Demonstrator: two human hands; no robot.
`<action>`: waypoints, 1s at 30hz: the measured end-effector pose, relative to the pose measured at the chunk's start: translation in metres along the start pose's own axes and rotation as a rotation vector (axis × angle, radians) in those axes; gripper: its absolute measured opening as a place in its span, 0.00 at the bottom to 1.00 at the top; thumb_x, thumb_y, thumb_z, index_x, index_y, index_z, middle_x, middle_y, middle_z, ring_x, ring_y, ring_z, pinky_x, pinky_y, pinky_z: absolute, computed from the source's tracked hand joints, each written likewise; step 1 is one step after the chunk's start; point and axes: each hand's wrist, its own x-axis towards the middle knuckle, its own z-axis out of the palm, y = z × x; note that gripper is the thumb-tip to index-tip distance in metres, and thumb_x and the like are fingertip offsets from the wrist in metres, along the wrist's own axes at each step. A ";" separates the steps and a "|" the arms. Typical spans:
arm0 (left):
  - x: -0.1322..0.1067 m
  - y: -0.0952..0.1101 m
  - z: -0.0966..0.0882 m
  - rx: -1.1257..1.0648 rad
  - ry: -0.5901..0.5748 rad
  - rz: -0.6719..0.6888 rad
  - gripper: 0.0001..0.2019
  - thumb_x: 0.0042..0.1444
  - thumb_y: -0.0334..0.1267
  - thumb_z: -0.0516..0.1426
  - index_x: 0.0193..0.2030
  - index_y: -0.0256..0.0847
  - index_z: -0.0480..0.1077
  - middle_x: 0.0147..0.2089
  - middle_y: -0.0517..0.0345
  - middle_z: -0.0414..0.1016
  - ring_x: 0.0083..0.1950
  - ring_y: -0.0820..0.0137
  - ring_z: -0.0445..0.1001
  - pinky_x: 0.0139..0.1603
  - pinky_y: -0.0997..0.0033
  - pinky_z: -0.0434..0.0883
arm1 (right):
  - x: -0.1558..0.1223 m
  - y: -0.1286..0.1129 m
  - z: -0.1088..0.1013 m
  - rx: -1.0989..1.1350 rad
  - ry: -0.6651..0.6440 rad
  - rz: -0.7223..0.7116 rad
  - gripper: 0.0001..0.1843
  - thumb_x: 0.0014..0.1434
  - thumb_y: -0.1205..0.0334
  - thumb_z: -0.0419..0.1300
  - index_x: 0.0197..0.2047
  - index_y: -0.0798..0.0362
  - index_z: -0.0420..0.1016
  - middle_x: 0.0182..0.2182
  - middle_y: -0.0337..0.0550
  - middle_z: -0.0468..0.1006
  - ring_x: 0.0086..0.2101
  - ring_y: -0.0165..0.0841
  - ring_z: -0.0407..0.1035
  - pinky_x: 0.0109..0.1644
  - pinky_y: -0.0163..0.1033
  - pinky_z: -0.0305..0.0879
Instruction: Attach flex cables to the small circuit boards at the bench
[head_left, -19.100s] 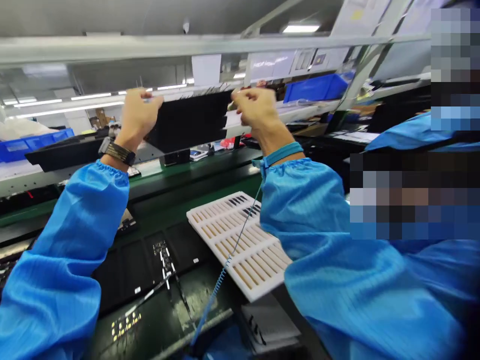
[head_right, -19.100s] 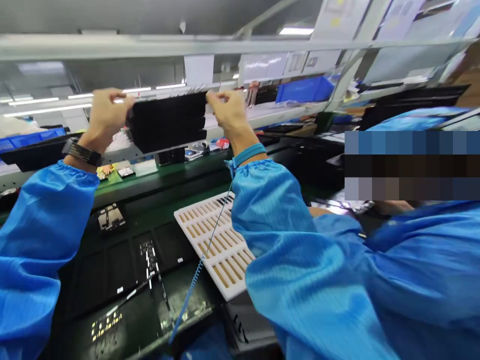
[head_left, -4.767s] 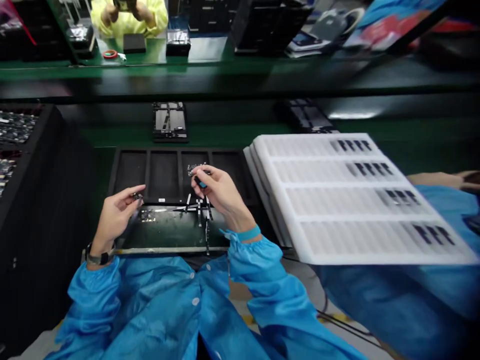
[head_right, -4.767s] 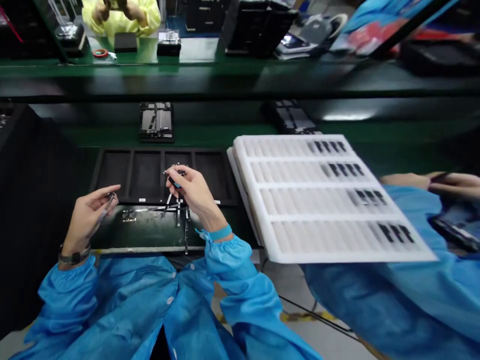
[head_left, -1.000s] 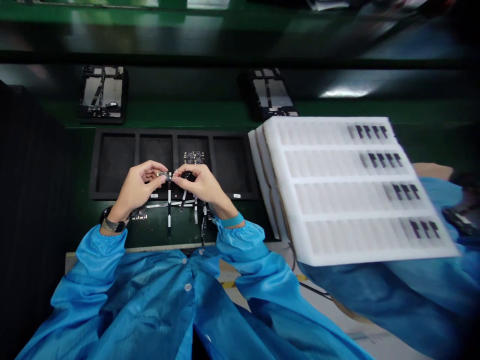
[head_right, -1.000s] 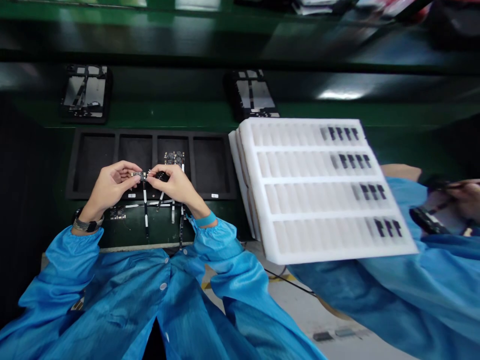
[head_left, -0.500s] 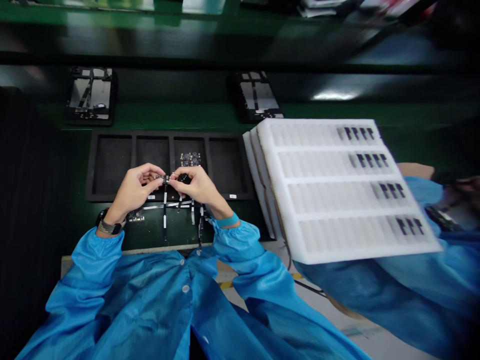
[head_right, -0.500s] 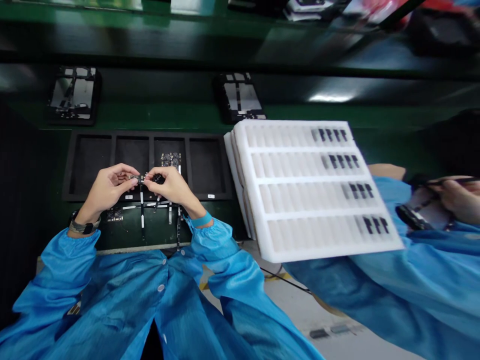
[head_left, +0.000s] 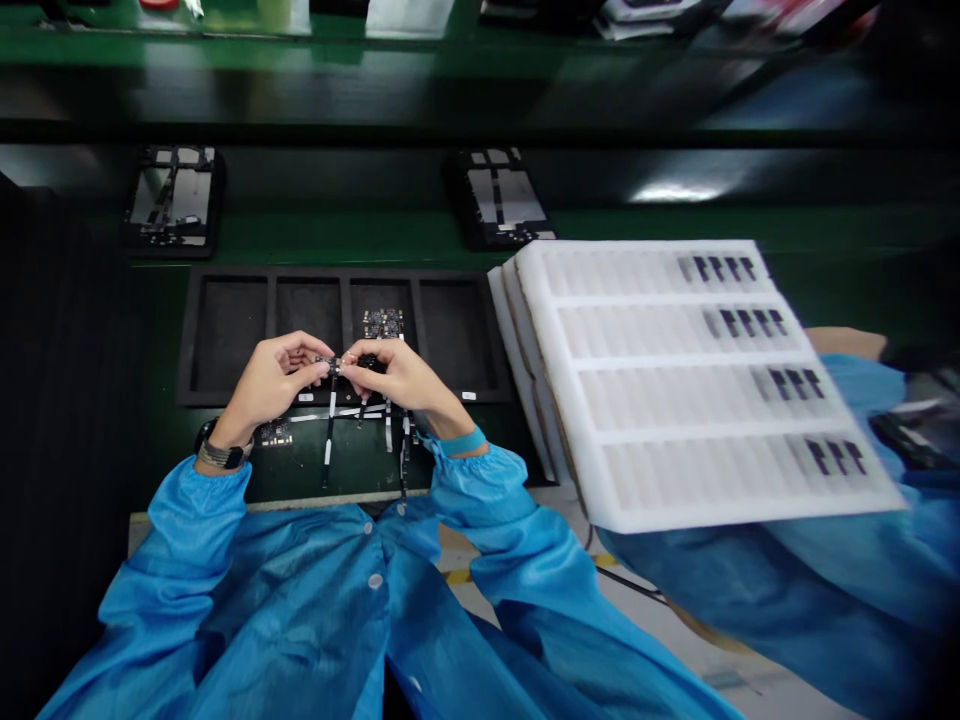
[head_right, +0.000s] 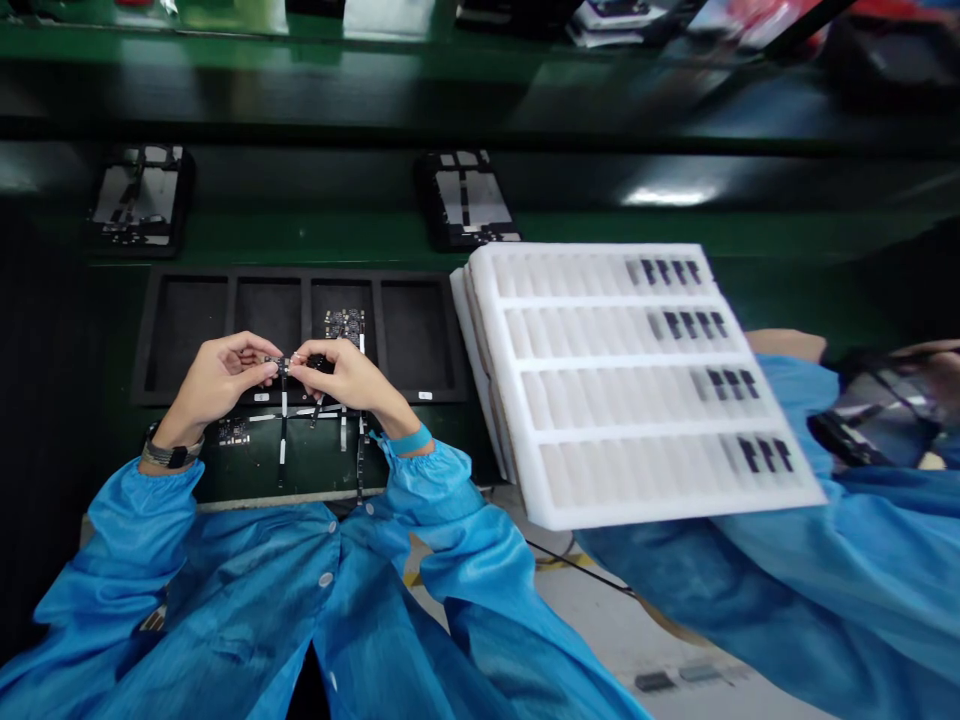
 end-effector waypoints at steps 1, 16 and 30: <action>0.000 0.000 0.000 -0.001 -0.001 0.001 0.13 0.54 0.42 0.70 0.42 0.37 0.80 0.32 0.55 0.81 0.34 0.67 0.78 0.39 0.67 0.76 | 0.000 0.000 0.000 -0.003 0.001 0.002 0.22 0.63 0.41 0.69 0.37 0.53 0.76 0.23 0.36 0.75 0.23 0.29 0.69 0.30 0.36 0.69; 0.000 -0.003 0.002 0.082 0.035 -0.002 0.12 0.54 0.42 0.68 0.41 0.37 0.78 0.30 0.56 0.79 0.32 0.68 0.77 0.37 0.67 0.74 | 0.003 0.004 0.003 0.012 -0.004 0.053 0.19 0.63 0.45 0.68 0.36 0.53 0.74 0.21 0.34 0.74 0.21 0.28 0.67 0.27 0.35 0.66; -0.002 0.002 -0.001 -0.017 -0.024 -0.088 0.15 0.50 0.45 0.72 0.39 0.37 0.79 0.30 0.55 0.79 0.32 0.67 0.77 0.35 0.67 0.75 | 0.001 0.001 0.002 0.105 -0.066 0.111 0.24 0.60 0.40 0.72 0.37 0.54 0.77 0.25 0.39 0.79 0.25 0.29 0.71 0.29 0.34 0.68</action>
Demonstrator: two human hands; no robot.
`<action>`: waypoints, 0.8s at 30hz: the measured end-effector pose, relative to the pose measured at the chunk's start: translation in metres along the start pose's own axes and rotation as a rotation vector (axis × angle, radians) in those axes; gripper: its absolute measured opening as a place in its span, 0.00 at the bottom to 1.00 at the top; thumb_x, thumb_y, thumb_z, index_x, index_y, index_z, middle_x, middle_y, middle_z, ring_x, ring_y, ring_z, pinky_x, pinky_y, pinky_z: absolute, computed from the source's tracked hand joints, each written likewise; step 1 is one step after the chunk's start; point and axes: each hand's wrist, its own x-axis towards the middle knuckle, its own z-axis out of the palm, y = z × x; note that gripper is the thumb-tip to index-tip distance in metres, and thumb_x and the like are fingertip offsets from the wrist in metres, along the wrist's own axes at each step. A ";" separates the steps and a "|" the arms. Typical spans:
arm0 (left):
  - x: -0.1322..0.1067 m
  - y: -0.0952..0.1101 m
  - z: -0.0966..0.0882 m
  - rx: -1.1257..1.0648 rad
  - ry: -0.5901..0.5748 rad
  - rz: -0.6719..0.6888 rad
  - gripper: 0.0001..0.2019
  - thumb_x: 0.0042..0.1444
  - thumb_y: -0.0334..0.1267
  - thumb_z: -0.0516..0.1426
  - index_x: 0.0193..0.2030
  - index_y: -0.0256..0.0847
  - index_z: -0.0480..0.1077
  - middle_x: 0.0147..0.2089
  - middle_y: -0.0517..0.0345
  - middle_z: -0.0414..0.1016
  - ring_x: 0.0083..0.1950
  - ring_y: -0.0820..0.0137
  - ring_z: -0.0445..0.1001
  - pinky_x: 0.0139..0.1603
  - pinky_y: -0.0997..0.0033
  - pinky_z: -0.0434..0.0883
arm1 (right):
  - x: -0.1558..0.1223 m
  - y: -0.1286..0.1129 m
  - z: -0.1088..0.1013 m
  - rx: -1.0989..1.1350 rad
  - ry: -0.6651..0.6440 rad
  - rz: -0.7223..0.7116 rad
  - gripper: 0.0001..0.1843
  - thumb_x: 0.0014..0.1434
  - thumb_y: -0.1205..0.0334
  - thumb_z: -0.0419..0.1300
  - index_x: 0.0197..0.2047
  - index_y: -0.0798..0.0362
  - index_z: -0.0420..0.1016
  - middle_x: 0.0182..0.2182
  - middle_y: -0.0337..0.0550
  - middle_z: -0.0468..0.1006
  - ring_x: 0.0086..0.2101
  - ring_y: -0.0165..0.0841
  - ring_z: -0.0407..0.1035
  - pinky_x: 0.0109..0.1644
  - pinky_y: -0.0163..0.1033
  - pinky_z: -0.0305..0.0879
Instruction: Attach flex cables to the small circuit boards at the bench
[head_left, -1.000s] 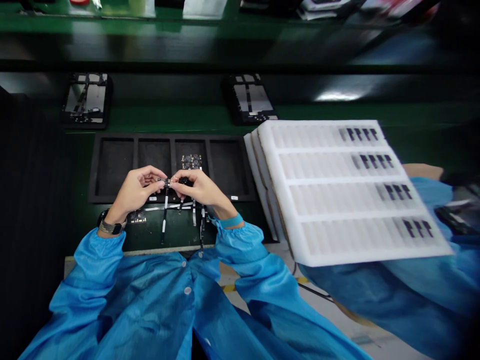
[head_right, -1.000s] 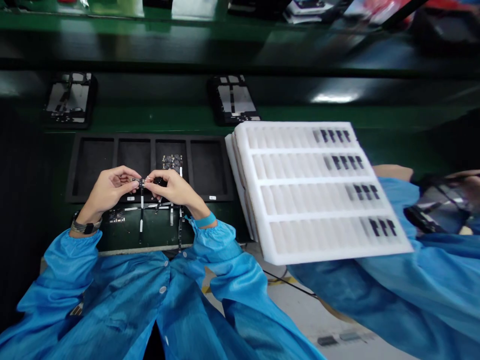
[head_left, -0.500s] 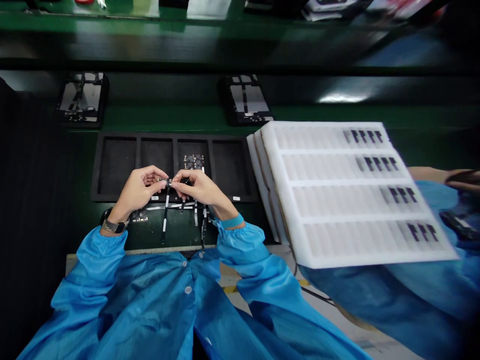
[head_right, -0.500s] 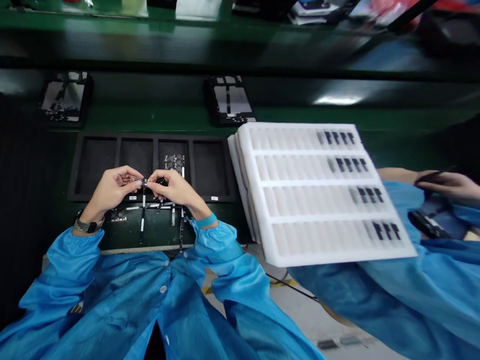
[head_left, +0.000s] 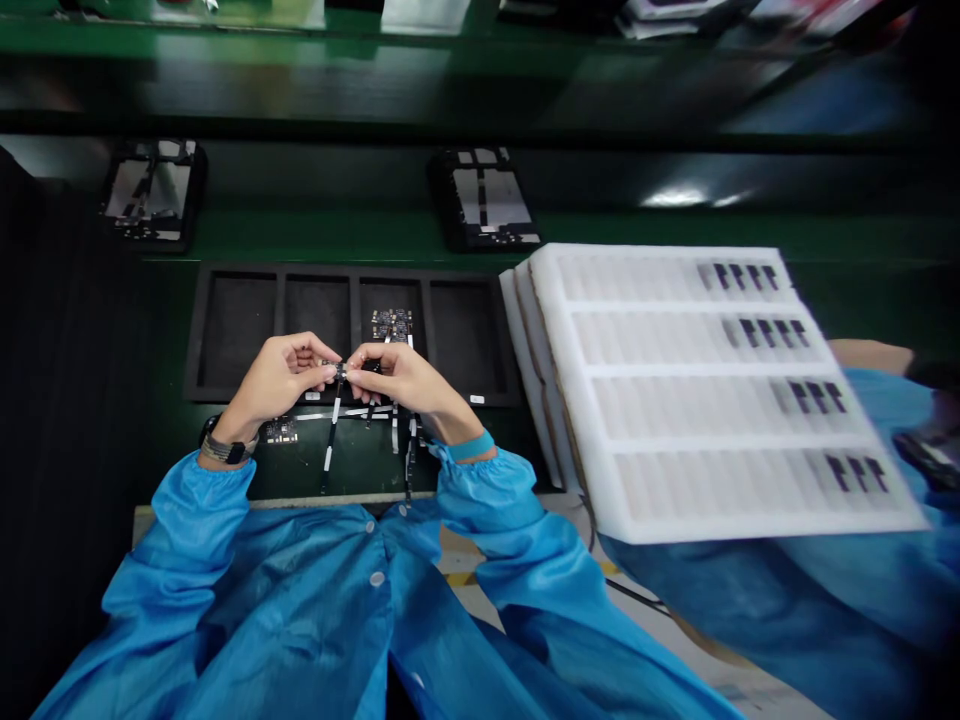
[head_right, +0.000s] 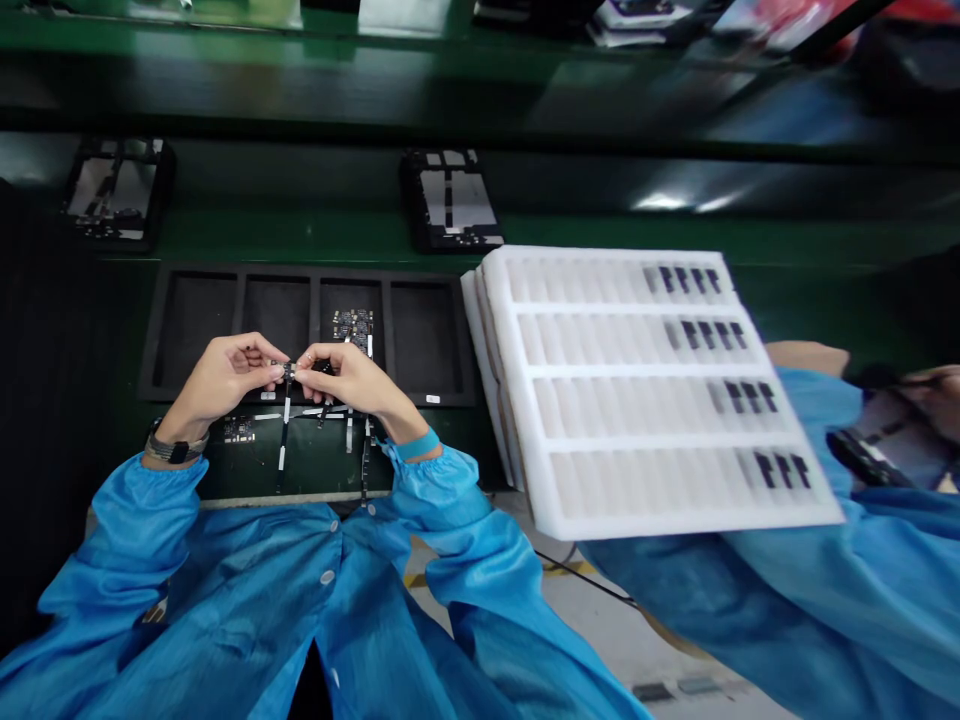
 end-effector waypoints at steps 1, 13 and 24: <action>0.000 0.001 0.000 -0.018 -0.011 -0.011 0.15 0.50 0.45 0.72 0.38 0.37 0.79 0.30 0.55 0.79 0.31 0.67 0.77 0.34 0.68 0.75 | 0.000 0.000 -0.001 0.015 -0.014 0.000 0.24 0.59 0.40 0.73 0.38 0.54 0.77 0.26 0.39 0.80 0.25 0.29 0.71 0.29 0.34 0.67; 0.001 0.001 0.005 -0.061 -0.008 -0.042 0.18 0.45 0.45 0.75 0.35 0.37 0.77 0.27 0.57 0.77 0.30 0.69 0.76 0.32 0.69 0.75 | 0.001 0.000 -0.001 0.071 -0.027 0.031 0.25 0.55 0.40 0.76 0.36 0.54 0.77 0.25 0.39 0.79 0.24 0.28 0.71 0.26 0.32 0.65; -0.001 0.002 -0.009 -0.019 0.052 -0.029 0.20 0.49 0.47 0.74 0.45 0.36 0.83 0.30 0.56 0.79 0.30 0.70 0.76 0.34 0.69 0.75 | 0.008 0.006 0.011 -0.047 0.283 -0.058 0.28 0.51 0.36 0.77 0.31 0.53 0.76 0.26 0.40 0.80 0.22 0.30 0.71 0.25 0.35 0.66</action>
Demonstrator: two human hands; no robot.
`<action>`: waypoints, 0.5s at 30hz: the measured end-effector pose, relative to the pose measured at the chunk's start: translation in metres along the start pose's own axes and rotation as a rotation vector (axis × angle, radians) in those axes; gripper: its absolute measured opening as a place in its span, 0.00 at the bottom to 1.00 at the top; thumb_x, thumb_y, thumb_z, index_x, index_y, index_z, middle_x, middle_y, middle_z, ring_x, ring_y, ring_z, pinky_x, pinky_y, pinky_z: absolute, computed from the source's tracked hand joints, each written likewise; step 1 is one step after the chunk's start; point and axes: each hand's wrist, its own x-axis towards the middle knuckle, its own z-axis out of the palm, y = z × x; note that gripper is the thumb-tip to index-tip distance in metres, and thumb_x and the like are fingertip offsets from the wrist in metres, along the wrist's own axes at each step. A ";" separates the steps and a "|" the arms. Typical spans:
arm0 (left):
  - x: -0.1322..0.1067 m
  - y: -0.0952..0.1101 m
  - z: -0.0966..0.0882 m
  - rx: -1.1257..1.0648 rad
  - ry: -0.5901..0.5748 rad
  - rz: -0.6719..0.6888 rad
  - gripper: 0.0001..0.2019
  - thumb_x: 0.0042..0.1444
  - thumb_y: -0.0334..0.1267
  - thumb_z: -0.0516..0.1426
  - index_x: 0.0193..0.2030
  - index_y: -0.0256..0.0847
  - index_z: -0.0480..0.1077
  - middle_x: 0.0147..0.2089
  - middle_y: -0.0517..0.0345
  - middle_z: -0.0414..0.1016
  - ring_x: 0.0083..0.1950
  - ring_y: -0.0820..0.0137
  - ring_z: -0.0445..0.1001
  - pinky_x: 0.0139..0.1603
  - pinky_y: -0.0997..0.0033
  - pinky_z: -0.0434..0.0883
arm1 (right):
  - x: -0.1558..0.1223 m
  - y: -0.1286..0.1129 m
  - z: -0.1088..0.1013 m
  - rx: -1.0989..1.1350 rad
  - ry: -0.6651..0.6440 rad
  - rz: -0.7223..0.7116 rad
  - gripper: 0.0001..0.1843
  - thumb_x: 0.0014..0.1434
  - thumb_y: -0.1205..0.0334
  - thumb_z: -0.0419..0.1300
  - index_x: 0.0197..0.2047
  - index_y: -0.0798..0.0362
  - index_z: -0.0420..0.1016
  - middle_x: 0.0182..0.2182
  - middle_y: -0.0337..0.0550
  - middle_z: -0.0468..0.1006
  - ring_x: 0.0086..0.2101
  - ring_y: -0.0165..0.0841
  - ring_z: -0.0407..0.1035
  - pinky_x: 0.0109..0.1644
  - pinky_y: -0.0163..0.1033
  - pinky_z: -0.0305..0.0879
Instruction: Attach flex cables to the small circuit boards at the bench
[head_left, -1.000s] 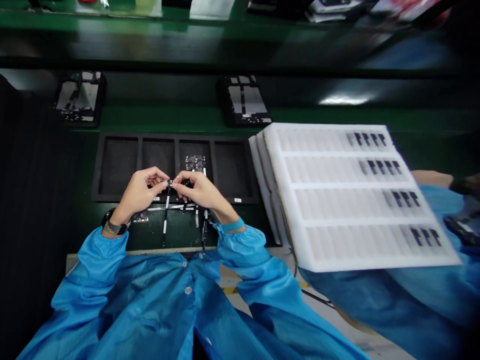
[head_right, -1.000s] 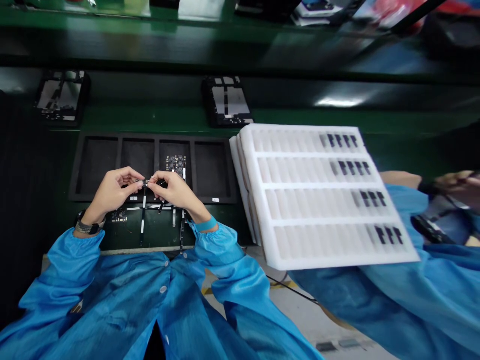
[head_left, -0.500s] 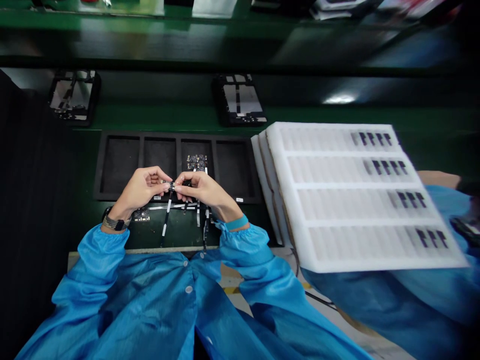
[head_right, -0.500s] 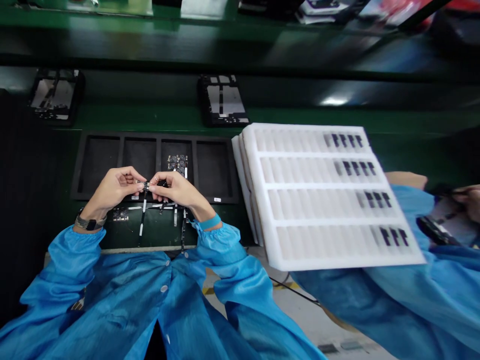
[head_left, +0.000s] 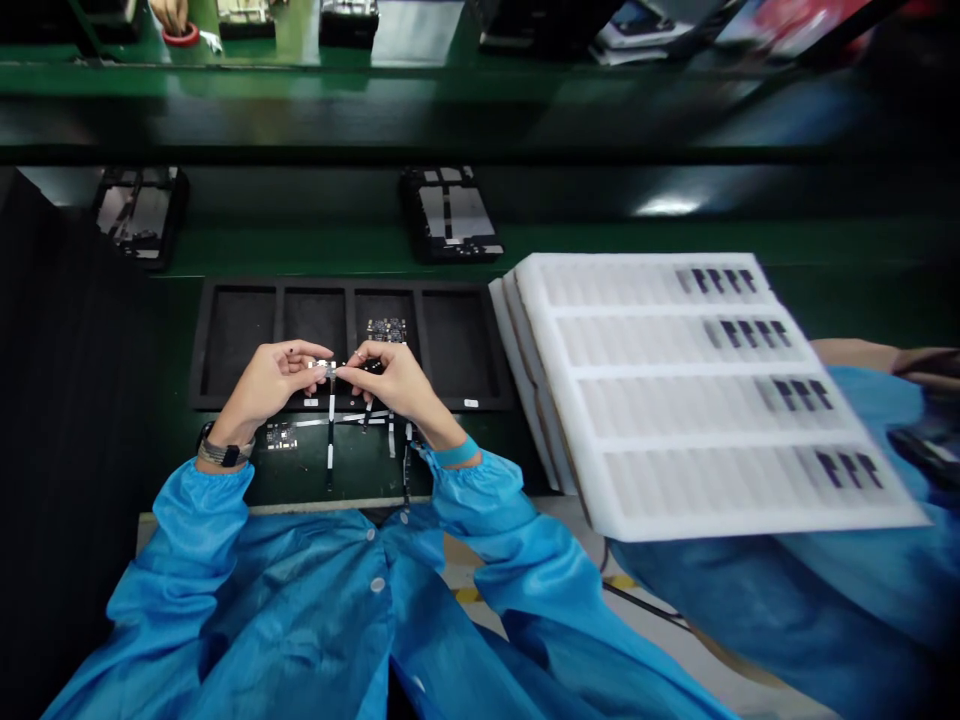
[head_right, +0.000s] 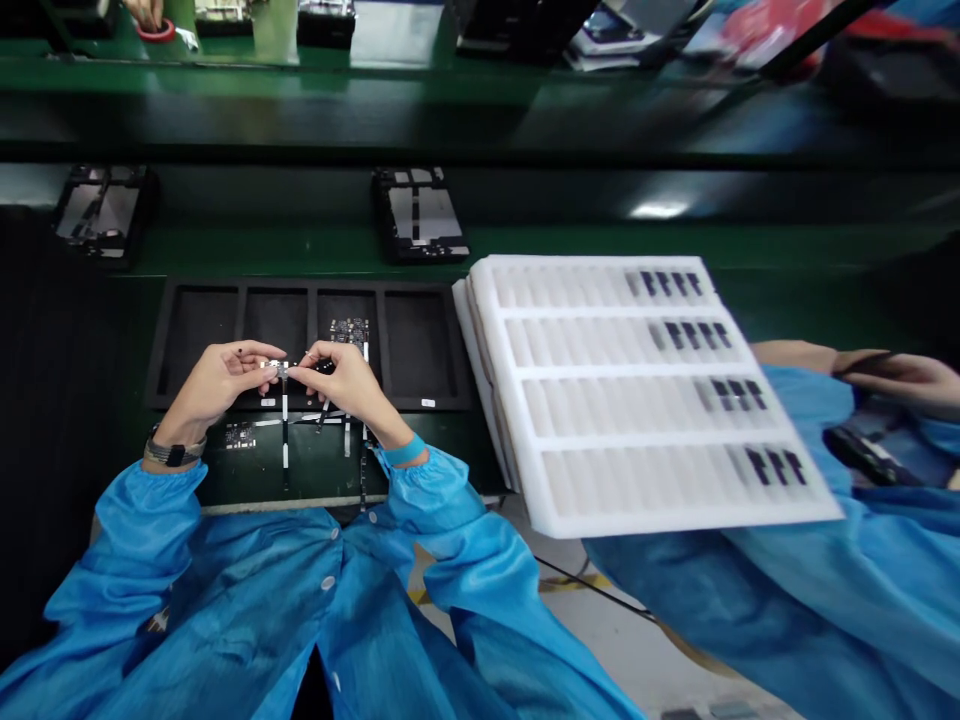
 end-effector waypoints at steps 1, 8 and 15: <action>0.001 -0.001 -0.001 -0.003 -0.004 -0.013 0.21 0.48 0.47 0.74 0.45 0.36 0.83 0.31 0.55 0.80 0.29 0.70 0.76 0.34 0.69 0.75 | 0.001 0.000 0.001 -0.040 0.027 -0.029 0.28 0.51 0.35 0.76 0.30 0.53 0.76 0.26 0.40 0.79 0.22 0.30 0.70 0.25 0.36 0.65; 0.007 0.013 -0.002 0.046 -0.006 -0.050 0.21 0.45 0.48 0.76 0.43 0.36 0.84 0.33 0.51 0.83 0.30 0.68 0.77 0.35 0.66 0.77 | 0.001 -0.007 -0.007 -0.064 0.095 -0.147 0.28 0.59 0.34 0.69 0.28 0.52 0.75 0.22 0.37 0.74 0.23 0.29 0.66 0.30 0.36 0.65; 0.019 0.046 -0.001 0.196 0.023 0.015 0.18 0.46 0.47 0.76 0.37 0.37 0.82 0.31 0.51 0.81 0.30 0.66 0.78 0.35 0.64 0.77 | 0.006 -0.007 -0.014 0.129 0.203 -0.069 0.32 0.51 0.30 0.73 0.28 0.50 0.69 0.20 0.34 0.71 0.21 0.28 0.66 0.25 0.34 0.63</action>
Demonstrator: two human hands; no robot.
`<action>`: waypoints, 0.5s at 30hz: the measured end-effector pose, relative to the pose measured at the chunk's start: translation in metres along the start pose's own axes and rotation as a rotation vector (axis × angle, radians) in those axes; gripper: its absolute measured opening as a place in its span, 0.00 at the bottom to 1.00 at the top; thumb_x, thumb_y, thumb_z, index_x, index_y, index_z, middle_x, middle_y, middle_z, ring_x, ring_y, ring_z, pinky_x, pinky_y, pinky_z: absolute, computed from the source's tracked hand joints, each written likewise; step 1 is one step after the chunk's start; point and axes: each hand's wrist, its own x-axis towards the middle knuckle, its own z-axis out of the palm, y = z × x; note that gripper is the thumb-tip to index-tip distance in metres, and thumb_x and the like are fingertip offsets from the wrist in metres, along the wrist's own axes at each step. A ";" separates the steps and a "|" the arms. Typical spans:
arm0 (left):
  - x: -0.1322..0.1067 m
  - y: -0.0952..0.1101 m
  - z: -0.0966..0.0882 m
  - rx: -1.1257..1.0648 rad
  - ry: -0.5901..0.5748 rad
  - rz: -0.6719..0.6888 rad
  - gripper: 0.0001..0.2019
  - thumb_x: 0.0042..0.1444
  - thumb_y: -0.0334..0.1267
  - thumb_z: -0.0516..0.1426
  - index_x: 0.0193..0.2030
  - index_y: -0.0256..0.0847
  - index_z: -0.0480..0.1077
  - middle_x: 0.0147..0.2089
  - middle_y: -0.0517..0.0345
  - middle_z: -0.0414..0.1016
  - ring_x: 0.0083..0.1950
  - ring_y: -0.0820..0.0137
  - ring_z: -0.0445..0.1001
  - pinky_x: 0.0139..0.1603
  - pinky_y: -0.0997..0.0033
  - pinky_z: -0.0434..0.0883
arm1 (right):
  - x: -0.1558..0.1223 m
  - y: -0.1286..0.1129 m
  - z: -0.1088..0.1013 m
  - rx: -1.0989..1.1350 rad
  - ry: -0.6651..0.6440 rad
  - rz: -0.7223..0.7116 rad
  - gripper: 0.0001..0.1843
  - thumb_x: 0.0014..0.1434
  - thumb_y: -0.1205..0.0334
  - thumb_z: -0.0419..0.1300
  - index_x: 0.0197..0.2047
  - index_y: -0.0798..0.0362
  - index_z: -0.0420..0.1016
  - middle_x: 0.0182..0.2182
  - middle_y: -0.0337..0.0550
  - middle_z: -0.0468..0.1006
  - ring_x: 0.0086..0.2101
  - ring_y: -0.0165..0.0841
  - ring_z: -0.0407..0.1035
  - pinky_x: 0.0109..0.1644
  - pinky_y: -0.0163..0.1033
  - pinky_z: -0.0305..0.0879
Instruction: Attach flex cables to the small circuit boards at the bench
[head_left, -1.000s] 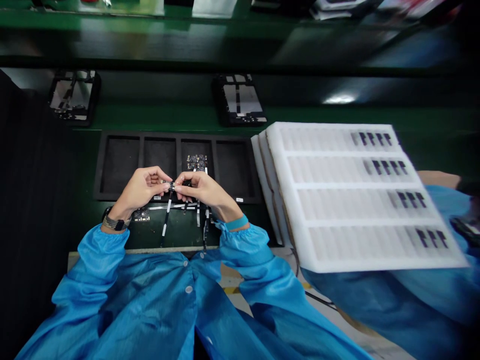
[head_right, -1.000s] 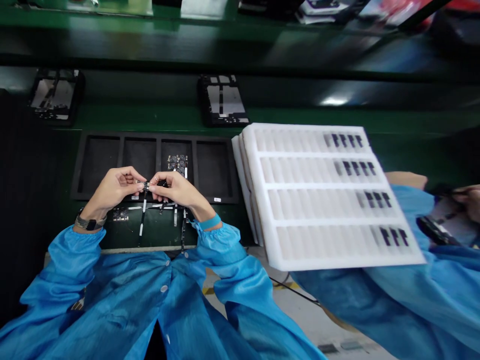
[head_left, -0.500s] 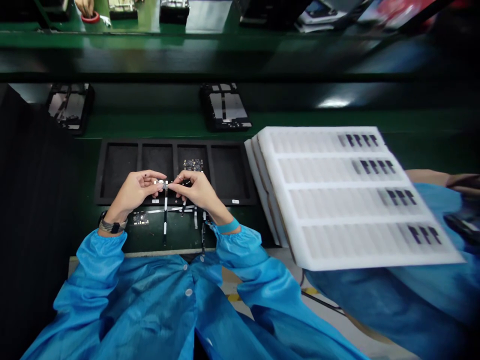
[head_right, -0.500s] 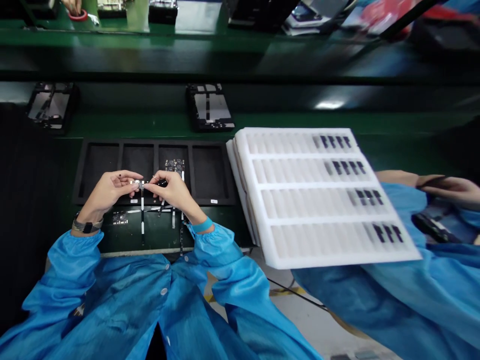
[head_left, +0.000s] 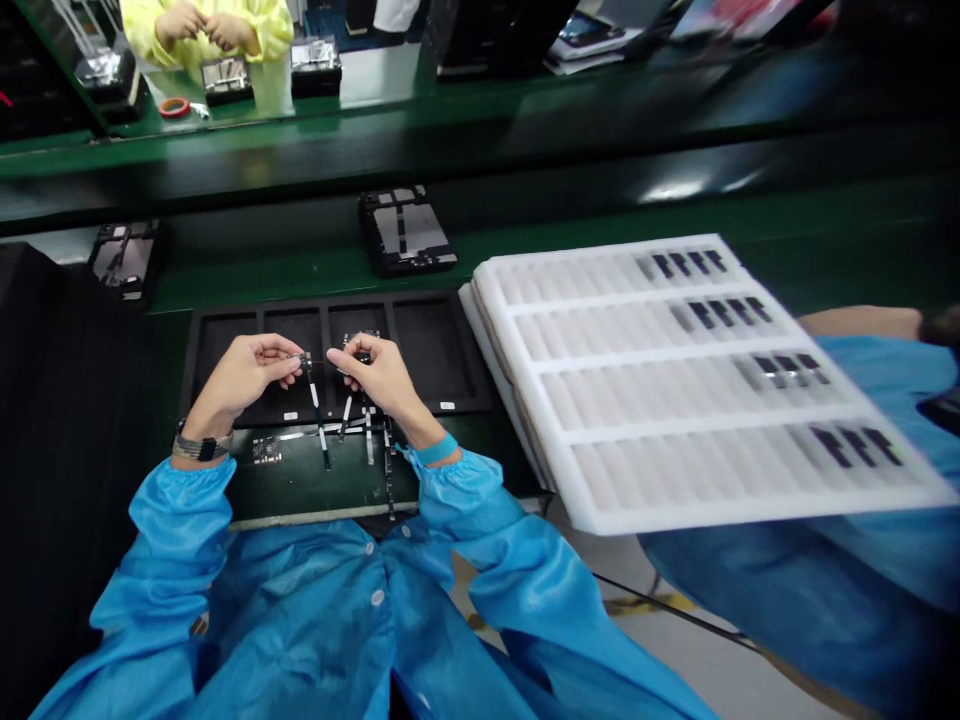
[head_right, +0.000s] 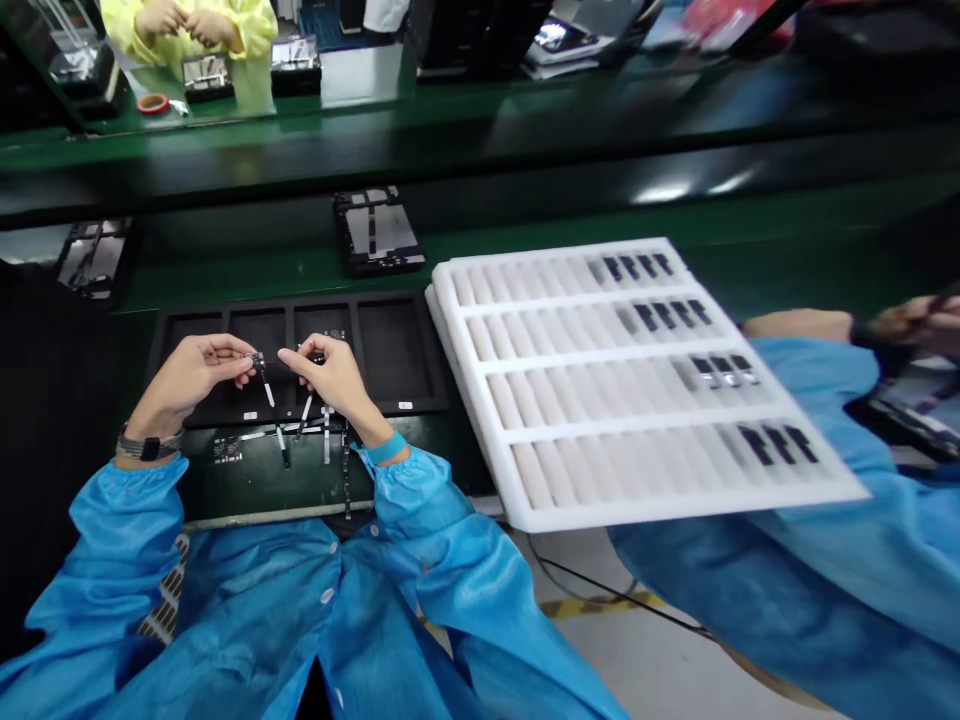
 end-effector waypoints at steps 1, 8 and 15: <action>0.003 0.009 -0.001 0.035 0.009 0.020 0.17 0.47 0.47 0.76 0.36 0.38 0.82 0.30 0.51 0.81 0.31 0.65 0.78 0.34 0.64 0.77 | 0.001 0.000 -0.001 0.010 0.044 -0.007 0.33 0.51 0.30 0.73 0.27 0.49 0.67 0.19 0.34 0.70 0.21 0.28 0.64 0.25 0.34 0.63; 0.069 0.114 -0.010 0.412 0.181 0.313 0.05 0.57 0.34 0.70 0.40 0.38 0.84 0.32 0.56 0.80 0.34 0.69 0.73 0.40 0.65 0.74 | 0.013 -0.003 -0.025 0.198 0.267 -0.059 0.35 0.54 0.29 0.71 0.24 0.48 0.59 0.17 0.32 0.64 0.19 0.25 0.56 0.23 0.35 0.56; 0.223 0.159 0.037 0.364 0.255 0.355 0.06 0.65 0.25 0.61 0.46 0.28 0.79 0.35 0.56 0.78 0.39 0.70 0.78 0.51 0.62 0.76 | 0.025 0.003 -0.034 0.261 0.314 -0.069 0.35 0.54 0.29 0.70 0.23 0.48 0.59 0.18 0.32 0.64 0.19 0.25 0.56 0.23 0.35 0.55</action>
